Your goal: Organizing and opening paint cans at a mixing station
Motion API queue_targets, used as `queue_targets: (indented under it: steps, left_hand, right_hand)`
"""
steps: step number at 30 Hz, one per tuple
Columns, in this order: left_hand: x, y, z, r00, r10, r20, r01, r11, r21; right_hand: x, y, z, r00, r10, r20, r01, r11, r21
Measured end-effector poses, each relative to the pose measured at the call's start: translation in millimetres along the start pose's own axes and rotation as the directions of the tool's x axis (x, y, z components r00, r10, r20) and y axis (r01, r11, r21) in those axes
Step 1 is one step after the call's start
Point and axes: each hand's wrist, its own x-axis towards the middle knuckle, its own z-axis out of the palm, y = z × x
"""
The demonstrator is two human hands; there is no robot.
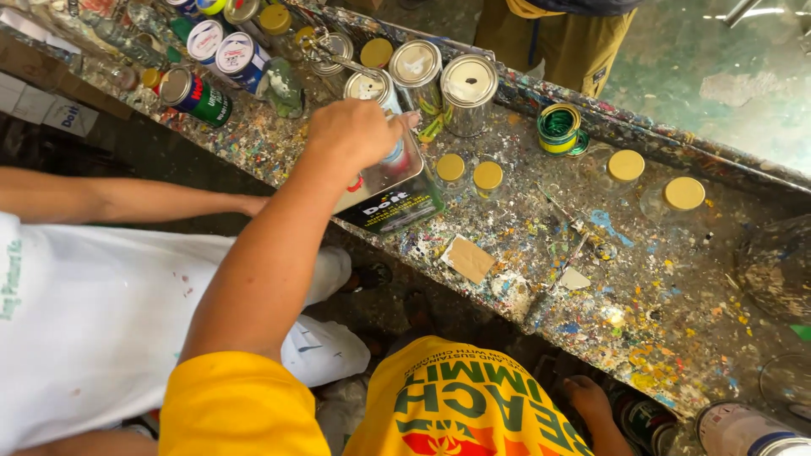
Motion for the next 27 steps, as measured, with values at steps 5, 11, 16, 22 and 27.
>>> queue_targets:
  steps: [5, 11, 16, 22, 27]
  left_hand:
    - [-14.8, -8.9, -9.9, 0.951, 0.306, 0.046, -0.307, 0.951, 0.022]
    - [4.0, -18.3, 10.0, 0.951, 0.306, -0.043, -0.302, 0.95, 0.077]
    - [-4.3, -17.3, -5.2, 0.985, 0.173, -0.022, -0.173, 0.984, -0.029]
    - [1.3, -46.6, -25.5, 0.914, 0.366, 0.176, -0.331, 0.923, -0.199]
    - [33.0, -95.5, 3.0, 0.507, 0.824, -0.251, -0.86, 0.466, -0.208]
  right_hand:
    - [0.4, 4.8, 4.3, 1.0, 0.011, 0.005, -0.011, 0.999, 0.034]
    - [8.3, 7.2, 16.3, 0.999, 0.037, 0.019, -0.038, 0.997, 0.064]
    - [-8.9, -30.8, 9.1, 0.998, 0.054, 0.022, -0.056, 0.995, 0.079]
    - [-1.8, -58.3, 15.4, 0.991, 0.135, -0.014, -0.136, 0.988, -0.072]
    - [-23.2, -101.7, 28.9, 0.967, -0.226, -0.114, 0.188, 0.943, -0.274]
